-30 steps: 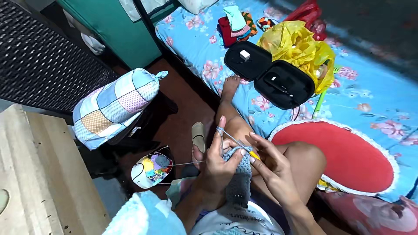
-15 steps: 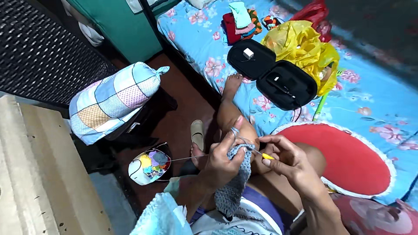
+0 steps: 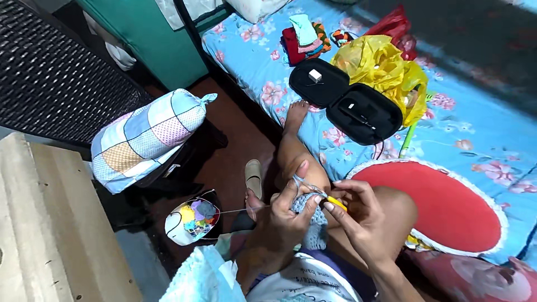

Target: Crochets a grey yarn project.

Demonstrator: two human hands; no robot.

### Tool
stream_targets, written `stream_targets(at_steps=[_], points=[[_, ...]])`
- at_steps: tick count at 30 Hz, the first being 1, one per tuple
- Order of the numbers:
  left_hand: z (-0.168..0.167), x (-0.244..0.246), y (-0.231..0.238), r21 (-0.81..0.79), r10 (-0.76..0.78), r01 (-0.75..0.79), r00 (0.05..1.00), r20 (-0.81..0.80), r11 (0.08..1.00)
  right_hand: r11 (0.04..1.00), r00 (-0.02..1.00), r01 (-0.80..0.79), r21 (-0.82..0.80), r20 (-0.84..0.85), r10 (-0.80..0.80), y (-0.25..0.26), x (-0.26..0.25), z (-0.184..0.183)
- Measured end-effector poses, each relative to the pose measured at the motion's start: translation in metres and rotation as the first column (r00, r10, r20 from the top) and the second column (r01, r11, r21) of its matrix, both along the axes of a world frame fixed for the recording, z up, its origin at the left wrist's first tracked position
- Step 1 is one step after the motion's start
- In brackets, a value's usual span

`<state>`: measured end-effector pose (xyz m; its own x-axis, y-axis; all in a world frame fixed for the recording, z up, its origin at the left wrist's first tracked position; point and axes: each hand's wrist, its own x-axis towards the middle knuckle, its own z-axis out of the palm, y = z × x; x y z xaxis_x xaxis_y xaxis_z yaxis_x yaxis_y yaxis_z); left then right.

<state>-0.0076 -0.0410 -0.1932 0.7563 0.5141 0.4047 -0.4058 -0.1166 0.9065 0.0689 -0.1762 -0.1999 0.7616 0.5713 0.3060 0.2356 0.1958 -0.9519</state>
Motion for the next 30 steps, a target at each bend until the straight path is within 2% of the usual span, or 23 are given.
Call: stream_targets(at_steps=[2, 4, 8, 12, 15, 17, 19, 21, 23, 25, 28, 30], points=[[0.003, 0.0, 0.001, 0.012, -0.018, 0.018, 0.999, -0.034, 1.0, 0.986, 0.959, 0.141, -0.088, 0.259, -0.114, -0.004, -0.002, -0.007], [0.003, 0.001, 0.004, 0.019, -0.055, 0.056, 0.997, -0.059, 0.998, 0.967, 0.901, 0.218, -0.128, 0.406, -0.15, -0.006, -0.001, -0.01], [0.008, -0.001, 0.022, 0.032, -0.195, 0.201, 0.972, -0.135, 0.979, 0.968, 0.858, 0.207, -0.141, 0.502, -0.11, -0.011, 0.002, -0.01], [0.011, -0.001, 0.042, -0.094, -0.39, 0.379, 0.903, -0.181, 0.921, 0.977, 0.85, 0.147, -0.152, 0.524, -0.046, -0.016, 0.007, -0.011], [0.01, -0.001, 0.052, -0.231, -0.512, 0.471, 0.841, -0.173, 0.851, 0.982, 0.858, 0.089, -0.166, 0.513, 0.009, -0.021, 0.01, -0.013], [0.005, 0.0, 0.055, -0.305, -0.571, 0.512, 0.808, -0.144, 0.803, 0.987, 0.897, 0.026, -0.157, 0.439, 0.046, -0.025, 0.013, -0.014], [0.001, 0.001, 0.057, -0.36, -0.611, 0.539, 0.782, -0.121, 0.762, 0.988, 0.958, -0.071, -0.134, 0.266, 0.104, -0.03, 0.014, -0.017], [0.0, 0.0, 0.056, -0.366, -0.595, 0.52, 0.794, -0.127, 0.772, 0.98, 0.982, -0.164, -0.114, 0.072, 0.173, -0.033, 0.015, -0.018], [0.003, -0.002, 0.047, -0.245, -0.479, 0.431, 0.858, -0.188, 0.868, 0.974, 0.983, -0.183, -0.131, -0.04, 0.179, -0.031, 0.015, -0.013], [0.002, -0.003, 0.035, 0.043, -0.271, 0.286, 0.938, -0.215, 0.957, 0.975, 0.985, -0.16, -0.157, -0.095, 0.146, -0.026, 0.01, -0.006], [-0.004, -0.003, 0.02, 0.414, -0.066, 0.092, 0.995, -0.077, 0.906, 0.975, 0.974, -0.146, -0.166, -0.195, 0.113, -0.015, 0.002, 0.007], [-0.008, -0.004, 0.016, 0.491, -0.033, 0.042, 0.999, -0.026, 0.87, 0.979, 0.914, -0.191, -0.068, -0.376, 0.153, -0.009, 0.001, 0.014]])
